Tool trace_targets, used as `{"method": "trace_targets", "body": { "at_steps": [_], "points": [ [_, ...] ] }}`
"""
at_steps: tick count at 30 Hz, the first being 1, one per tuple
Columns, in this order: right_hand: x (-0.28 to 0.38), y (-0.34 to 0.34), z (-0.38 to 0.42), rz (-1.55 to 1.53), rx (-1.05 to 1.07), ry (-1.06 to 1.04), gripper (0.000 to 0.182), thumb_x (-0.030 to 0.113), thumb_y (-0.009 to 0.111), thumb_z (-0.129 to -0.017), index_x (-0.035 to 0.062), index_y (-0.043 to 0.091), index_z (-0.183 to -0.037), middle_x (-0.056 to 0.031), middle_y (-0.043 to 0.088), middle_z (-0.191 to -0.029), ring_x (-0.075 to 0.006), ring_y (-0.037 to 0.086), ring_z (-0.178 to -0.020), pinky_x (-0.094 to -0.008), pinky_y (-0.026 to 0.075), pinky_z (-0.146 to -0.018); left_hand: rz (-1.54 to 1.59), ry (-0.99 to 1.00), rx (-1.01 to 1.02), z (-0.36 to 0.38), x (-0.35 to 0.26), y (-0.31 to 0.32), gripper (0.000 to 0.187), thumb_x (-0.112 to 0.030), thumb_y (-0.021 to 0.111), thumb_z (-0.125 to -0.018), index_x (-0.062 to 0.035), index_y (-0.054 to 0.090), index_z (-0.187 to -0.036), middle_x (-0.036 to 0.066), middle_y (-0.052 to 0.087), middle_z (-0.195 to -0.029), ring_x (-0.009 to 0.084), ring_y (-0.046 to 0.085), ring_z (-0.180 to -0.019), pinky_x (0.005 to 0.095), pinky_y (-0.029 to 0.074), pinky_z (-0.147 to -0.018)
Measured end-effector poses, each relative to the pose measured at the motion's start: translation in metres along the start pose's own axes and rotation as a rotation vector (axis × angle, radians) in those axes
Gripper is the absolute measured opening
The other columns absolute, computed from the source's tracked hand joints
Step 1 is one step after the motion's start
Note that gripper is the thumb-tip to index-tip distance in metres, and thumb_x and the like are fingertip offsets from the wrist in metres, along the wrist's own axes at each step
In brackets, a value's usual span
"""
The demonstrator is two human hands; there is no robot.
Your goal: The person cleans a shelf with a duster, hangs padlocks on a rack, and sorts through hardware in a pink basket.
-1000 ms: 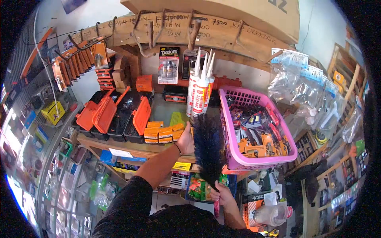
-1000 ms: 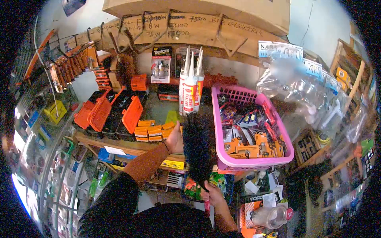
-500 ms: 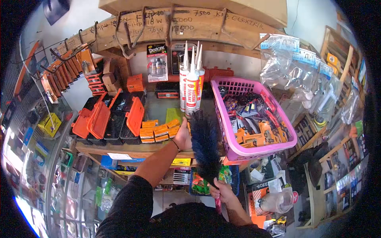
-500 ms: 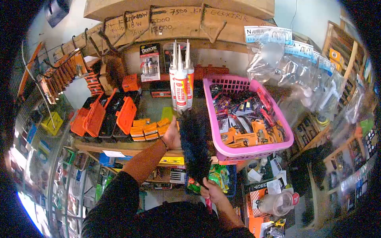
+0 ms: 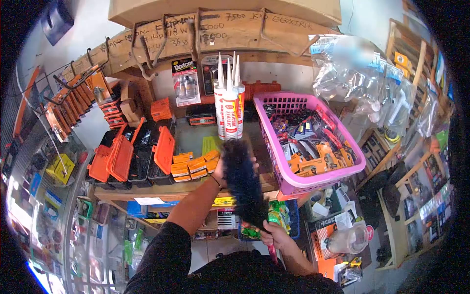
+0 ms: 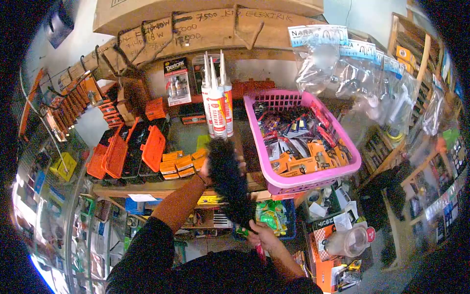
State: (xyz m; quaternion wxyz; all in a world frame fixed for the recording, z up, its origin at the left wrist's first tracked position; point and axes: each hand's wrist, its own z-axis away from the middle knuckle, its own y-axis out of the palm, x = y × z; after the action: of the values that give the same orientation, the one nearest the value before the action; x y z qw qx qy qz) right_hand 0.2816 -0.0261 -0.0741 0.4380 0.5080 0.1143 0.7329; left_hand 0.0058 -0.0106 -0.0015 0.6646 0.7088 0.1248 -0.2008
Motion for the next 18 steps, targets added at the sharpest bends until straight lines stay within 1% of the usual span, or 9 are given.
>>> {"method": "trace_targets", "body": {
  "at_steps": [2,4,6,8,10,12,13,16,18],
  "points": [
    [0.004,-0.001,-0.001,-0.050,0.014,0.036,0.031,0.035,0.043,-0.089,0.0095,0.044,-0.071,0.0019,0.031,-0.046,-0.0089,0.029,-0.037,-0.0213,0.023,-0.035,0.028,-0.011,0.026,-0.004,-0.005,0.000,0.062,-0.058,0.029,-0.083,-0.0105,0.043,-0.121,0.013,0.050,-0.116,0.0308,0.048,-0.106,0.0465,0.034,-0.095],
    [0.003,0.004,-0.001,-0.076,0.030,0.032,0.032,0.035,0.043,-0.088,0.0105,0.041,-0.068,0.0021,0.031,-0.046,-0.0085,0.028,-0.037,-0.0213,0.022,-0.035,-0.019,0.007,-0.109,-0.004,-0.001,0.001,0.064,-0.059,0.027,-0.083,-0.0105,0.042,-0.122,0.013,0.049,-0.119,0.0324,0.046,-0.109,0.0495,0.032,-0.095],
    [0.001,0.007,0.003,-0.060,0.094,0.027,0.032,0.036,0.045,-0.088,0.0100,0.044,-0.070,0.0024,0.030,-0.046,-0.0084,0.027,-0.038,-0.0220,0.022,-0.035,-0.035,0.014,-0.072,-0.004,-0.002,-0.010,0.068,-0.062,0.023,-0.082,-0.0104,0.040,-0.124,0.014,0.048,-0.120,0.0328,0.046,-0.108,0.0497,0.032,-0.095],
    [0.005,0.007,0.006,0.022,-0.059,0.045,0.032,0.037,0.045,-0.087,0.0101,0.045,-0.071,0.0024,0.029,-0.047,-0.0083,0.027,-0.038,-0.0225,0.023,-0.036,0.075,-0.018,0.095,-0.005,-0.001,-0.017,0.071,-0.064,0.020,-0.081,-0.0101,0.040,-0.124,0.015,0.048,-0.118,0.0316,0.048,-0.106,0.0484,0.033,-0.095],
    [0.003,-0.013,-0.001,0.018,-0.024,0.039,0.031,0.037,0.046,-0.087,0.0111,0.043,-0.070,0.0020,0.030,-0.046,-0.0084,0.027,-0.038,-0.0228,0.023,-0.036,0.008,-0.038,0.151,-0.020,-0.005,-0.043,0.074,-0.066,0.018,-0.080,-0.0107,0.037,-0.125,0.016,0.047,-0.120,0.0305,0.046,-0.109,0.0472,0.033,-0.095],
    [0.005,-0.014,-0.002,-0.120,0.007,0.053,0.030,0.037,0.046,-0.087,0.0096,0.047,-0.075,0.0024,0.030,-0.045,-0.0084,0.027,-0.037,-0.0225,0.022,-0.035,0.100,-0.007,0.442,-0.034,-0.007,-0.090,0.076,-0.067,0.018,-0.079,-0.0091,0.039,-0.125,0.016,0.046,-0.121,0.0303,0.045,-0.110,0.0475,0.033,-0.095],
    [0.009,0.012,0.005,-0.041,-0.173,0.032,0.033,0.039,0.045,-0.086,0.0065,0.050,-0.081,0.0027,0.030,-0.044,-0.0086,0.028,-0.037,-0.0225,0.022,-0.035,-0.022,0.036,-0.098,-0.008,-0.002,-0.002,0.077,-0.067,0.017,-0.079,-0.0084,0.039,-0.125,0.015,0.046,-0.122,0.0303,0.044,-0.112,0.0477,0.030,-0.097],
    [0.005,0.001,0.000,-0.049,-0.018,0.113,0.036,0.041,0.045,-0.086,0.0069,0.047,-0.074,0.0030,0.030,-0.045,-0.0084,0.029,-0.037,-0.0226,0.023,-0.035,0.008,-0.007,-0.069,-0.001,-0.004,0.009,0.077,-0.066,0.016,-0.080,-0.0085,0.038,-0.125,0.015,0.046,-0.122,0.0299,0.043,-0.113,0.0483,0.028,-0.098],
    [0.010,0.001,0.002,0.005,-0.006,0.035,0.038,0.041,0.044,-0.086,0.0079,0.043,-0.068,0.0032,0.030,-0.045,-0.0083,0.029,-0.037,-0.0227,0.023,-0.034,0.008,-0.009,-0.070,-0.006,-0.003,-0.007,0.078,-0.068,0.015,-0.079,-0.0111,0.038,-0.126,0.012,0.044,-0.125,0.0279,0.041,-0.115,0.0464,0.027,-0.099]
  ]
}}
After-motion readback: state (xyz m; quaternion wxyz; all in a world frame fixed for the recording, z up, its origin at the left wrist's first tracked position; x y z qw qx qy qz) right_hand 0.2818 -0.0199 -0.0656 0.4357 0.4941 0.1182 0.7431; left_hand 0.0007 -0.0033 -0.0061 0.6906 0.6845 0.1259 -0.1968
